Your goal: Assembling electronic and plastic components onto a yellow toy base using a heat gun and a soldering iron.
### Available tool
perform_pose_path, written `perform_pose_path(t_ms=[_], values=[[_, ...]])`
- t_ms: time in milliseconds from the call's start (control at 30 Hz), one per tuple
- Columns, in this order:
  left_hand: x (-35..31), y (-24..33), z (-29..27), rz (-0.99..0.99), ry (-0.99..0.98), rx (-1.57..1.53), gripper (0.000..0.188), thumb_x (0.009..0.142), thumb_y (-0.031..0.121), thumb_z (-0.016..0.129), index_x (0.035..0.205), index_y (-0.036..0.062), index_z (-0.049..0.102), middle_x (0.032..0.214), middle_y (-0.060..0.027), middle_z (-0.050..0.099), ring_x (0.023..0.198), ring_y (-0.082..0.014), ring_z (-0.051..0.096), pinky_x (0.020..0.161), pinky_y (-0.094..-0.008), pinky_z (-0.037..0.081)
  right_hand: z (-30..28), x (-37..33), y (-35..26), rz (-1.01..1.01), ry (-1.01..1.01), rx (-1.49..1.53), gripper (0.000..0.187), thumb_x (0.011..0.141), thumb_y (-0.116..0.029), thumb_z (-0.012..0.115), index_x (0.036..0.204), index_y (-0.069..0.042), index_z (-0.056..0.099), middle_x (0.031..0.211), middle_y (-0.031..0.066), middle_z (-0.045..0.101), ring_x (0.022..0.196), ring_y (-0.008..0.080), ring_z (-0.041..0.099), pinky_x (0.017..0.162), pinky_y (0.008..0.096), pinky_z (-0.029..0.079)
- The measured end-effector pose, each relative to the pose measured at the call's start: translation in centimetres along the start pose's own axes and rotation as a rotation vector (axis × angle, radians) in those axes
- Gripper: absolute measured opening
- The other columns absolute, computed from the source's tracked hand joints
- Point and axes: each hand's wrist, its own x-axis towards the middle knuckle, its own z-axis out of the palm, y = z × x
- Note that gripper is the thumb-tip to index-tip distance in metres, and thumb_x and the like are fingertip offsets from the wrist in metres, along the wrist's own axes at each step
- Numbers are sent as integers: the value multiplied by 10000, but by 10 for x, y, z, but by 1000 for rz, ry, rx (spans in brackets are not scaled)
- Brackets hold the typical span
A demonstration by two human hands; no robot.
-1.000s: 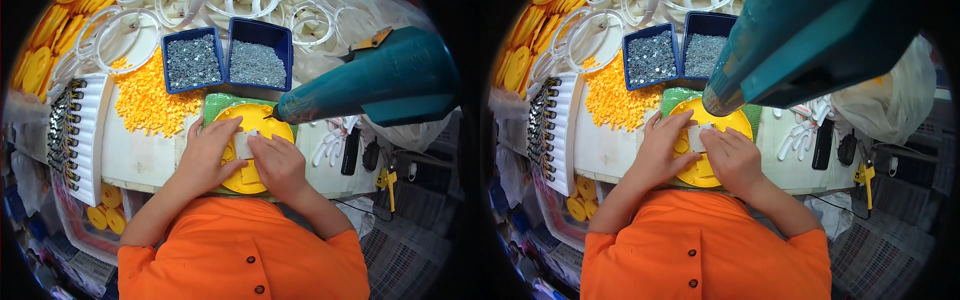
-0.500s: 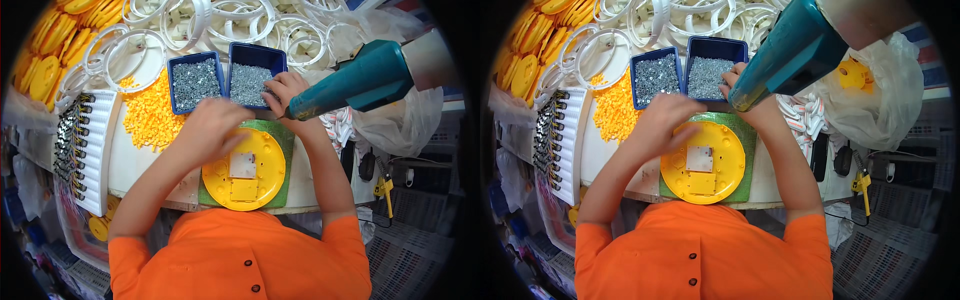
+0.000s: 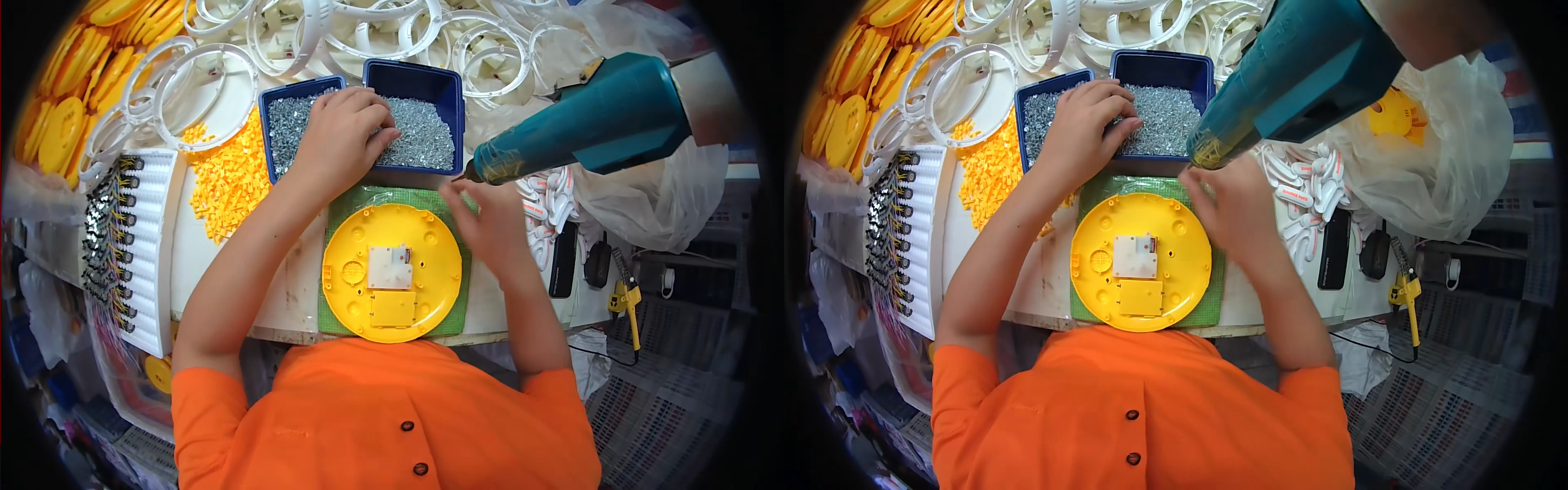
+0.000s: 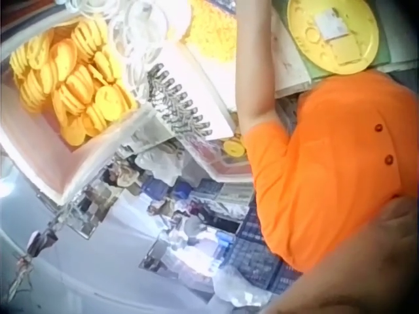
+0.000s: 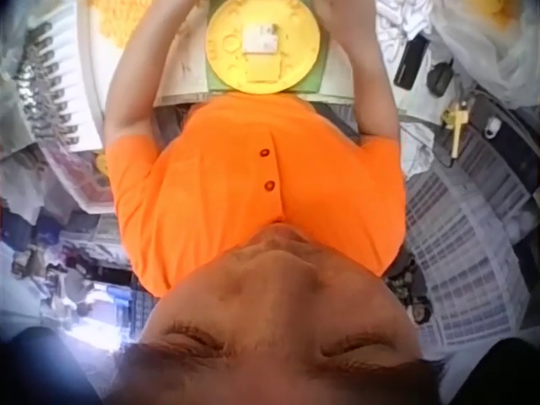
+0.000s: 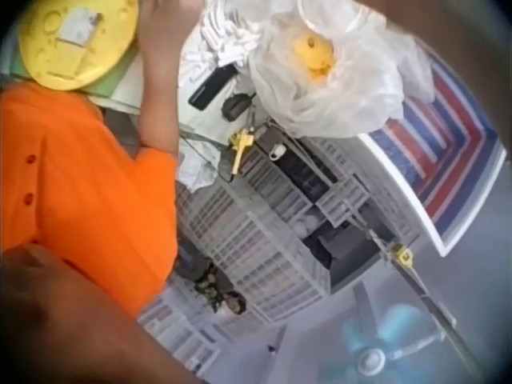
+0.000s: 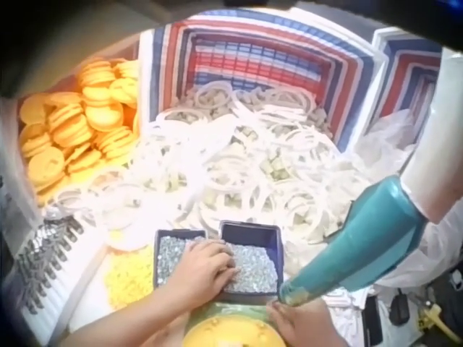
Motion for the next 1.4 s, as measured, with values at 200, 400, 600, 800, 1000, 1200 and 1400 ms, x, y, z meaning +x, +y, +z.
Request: perform_pose_path(t_ms=[200, 400, 600, 800, 1000, 1200, 1400], values=[[-30, 30, -34, -36, -158, -176, 76, 883, 111, 730, 925, 66, 684, 1010, -91, 686, 999, -313, 633, 879, -418, 471, 15, -41, -38, -126, -173, 1, 102, 869, -112, 726, 951, -68, 685, 908, 92, 678, 861, 306, 648, 775, 429, 495], [-74, 60, -54, -124, -245, -296, 77, 847, 79, 754, 905, 72, 704, 978, -76, 690, 998, -307, 639, 880, -424, 474, 19, -45, -33, -114, -243, -20, 80, 875, -132, 736, 928, -80, 707, 856, 71, 684, 794, 291, 667, 727, 415, 507], [-95, 73, -53, -81, -230, -149, 78, 811, 129, 767, 880, 115, 734, 972, -3, 686, 1098, -221, 633, 987, -445, 433, 7, -20, -3, 59, -132, -41, 145, 862, -151, 768, 977, -68, 738, 880, 101, 686, 801, 320, 661, 738, 425, 526], [-91, 65, -58, 129, -354, -24, 163, 810, 139, 752, 973, 133, 755, 1032, -11, 684, 1141, -223, 618, 1044, -448, 421, 33, 52, 66, -253, 42, -78, 125, 855, -130, 756, 951, -52, 735, 887, 108, 665, 881, 330, 631, 777, 428, 513], [-60, 42, -57, 110, -329, -171, 278, 830, 158, 747, 1100, 111, 700, 1134, -63, 670, 1140, -270, 609, 984, -452, 441, 30, 71, 48, -298, -8, -278, 90, 859, -126, 743, 893, -48, 712, 881, 105, 666, 881, 318, 618, 781, 438, 502], [11, -5, 5, 93, -193, 156, 164, 851, 174, 761, 998, 118, 713, 1118, -57, 673, 1148, -287, 607, 1014, -438, 418, 14, 35, 10, 49, 121, 6, 56, 849, -73, 734, 875, -39, 698, 890, 115, 672, 873, 318, 642, 785, 410, 491], [11, -9, 10, 49, -148, 16, 131, 849, 195, 773, 901, 111, 687, 1036, -31, 678, 1091, -257, 621, 965, -423, 422, -5, -72, -44, 87, -108, 139, 111, 817, -26, 744, 918, -25, 699, 899, 122, 682, 848, 318, 647, 776, 411, 516]])
